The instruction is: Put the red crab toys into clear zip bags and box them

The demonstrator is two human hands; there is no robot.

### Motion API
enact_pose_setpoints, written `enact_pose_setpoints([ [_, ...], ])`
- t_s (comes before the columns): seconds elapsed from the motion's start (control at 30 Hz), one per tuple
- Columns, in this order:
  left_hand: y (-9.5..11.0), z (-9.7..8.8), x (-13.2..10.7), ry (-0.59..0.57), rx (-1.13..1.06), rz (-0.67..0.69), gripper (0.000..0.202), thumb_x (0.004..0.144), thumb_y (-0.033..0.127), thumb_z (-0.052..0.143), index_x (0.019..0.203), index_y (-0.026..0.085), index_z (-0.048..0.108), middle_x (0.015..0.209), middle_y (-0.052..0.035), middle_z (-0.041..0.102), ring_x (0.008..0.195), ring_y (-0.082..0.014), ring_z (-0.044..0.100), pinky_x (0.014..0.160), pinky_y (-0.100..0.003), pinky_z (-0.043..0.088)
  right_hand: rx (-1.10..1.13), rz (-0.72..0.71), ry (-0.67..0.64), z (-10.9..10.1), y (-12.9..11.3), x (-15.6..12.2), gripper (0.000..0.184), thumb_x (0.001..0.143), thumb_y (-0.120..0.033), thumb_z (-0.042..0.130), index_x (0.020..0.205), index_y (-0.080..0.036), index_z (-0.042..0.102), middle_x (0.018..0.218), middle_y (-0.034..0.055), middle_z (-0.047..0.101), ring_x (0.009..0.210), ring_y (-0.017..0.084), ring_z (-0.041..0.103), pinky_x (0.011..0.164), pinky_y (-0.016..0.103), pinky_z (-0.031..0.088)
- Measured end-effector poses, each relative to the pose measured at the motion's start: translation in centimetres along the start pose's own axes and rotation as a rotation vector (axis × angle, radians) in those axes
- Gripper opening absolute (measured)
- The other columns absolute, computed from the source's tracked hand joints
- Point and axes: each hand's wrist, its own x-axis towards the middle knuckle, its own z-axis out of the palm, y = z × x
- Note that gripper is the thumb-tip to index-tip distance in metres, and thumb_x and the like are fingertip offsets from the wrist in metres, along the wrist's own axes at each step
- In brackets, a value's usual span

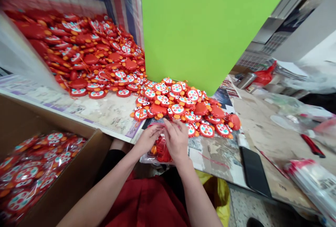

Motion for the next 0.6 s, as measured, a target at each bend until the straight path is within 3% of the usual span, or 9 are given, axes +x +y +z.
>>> enact_pose_setpoints([
  [0.17, 1.3, 0.1, -0.1, -0.057, 0.251, 0.02, 0.031, 0.091, 0.017, 0.044, 0.115, 0.019, 0.064, 0.106, -0.0088, 0.073, 0.101, -0.024, 0.068, 0.092, -0.038, 0.052, -0.04, -0.085, -0.139, 0.6, -0.6, 0.8, 0.042, 0.096, -0.019, 0.045, 0.134, -0.03, 0.056, 0.09, 0.0063, 0.071, 0.103, 0.027, 0.058, 0.093, 0.045, 0.042],
  [0.3, 1.4, 0.3, 0.1, -0.124, 0.303, 0.044, 0.031, 0.092, 0.02, 0.043, 0.114, 0.019, 0.065, 0.109, -0.0096, 0.073, 0.101, -0.0249, 0.068, 0.093, -0.038, 0.051, 0.003, 0.082, -0.131, 1.3, 0.7, 1.0, 0.035, 0.09, -0.019, 0.048, 0.123, -0.024, 0.062, 0.088, 0.0066, 0.07, 0.092, 0.027, 0.056, 0.087, 0.044, 0.042],
  [0.37, 0.8, 0.3, 0.3, -0.147, 0.234, 0.022, 0.03, 0.092, 0.023, 0.044, 0.114, 0.019, 0.065, 0.113, -0.0089, 0.072, 0.106, -0.0246, 0.066, 0.097, -0.039, 0.049, 0.018, 0.213, -0.064, 1.0, 2.8, 0.3, 0.029, 0.086, -0.022, 0.051, 0.113, -0.02, 0.063, 0.09, 0.0075, 0.07, 0.091, 0.027, 0.056, 0.087, 0.043, 0.041],
  [0.43, -0.3, 0.1, 0.4, -0.136, 0.09, -0.092, 0.028, 0.091, 0.025, 0.047, 0.112, 0.019, 0.065, 0.112, -0.009, 0.072, 0.106, -0.024, 0.066, 0.096, -0.039, 0.049, -0.011, 0.332, 0.003, -0.3, 6.0, -1.3, 0.024, 0.084, -0.026, 0.052, 0.103, -0.017, 0.063, 0.09, 0.0091, 0.07, 0.088, 0.027, 0.057, 0.085, 0.042, 0.041],
  [0.6, -3.2, -1.4, 0.5, -0.024, -0.253, -0.472, 0.028, 0.082, 0.037, 0.061, 0.1, 0.016, 0.063, 0.101, -0.0095, 0.071, 0.091, -0.0225, 0.068, 0.069, -0.029, 0.053, -0.315, 0.568, 0.028, -6.4, 15.6, -9.0, 0.02, 0.078, -0.034, 0.053, 0.076, -0.018, 0.066, 0.076, 0.0096, 0.068, 0.078, 0.027, 0.054, 0.077, 0.04, 0.039],
])
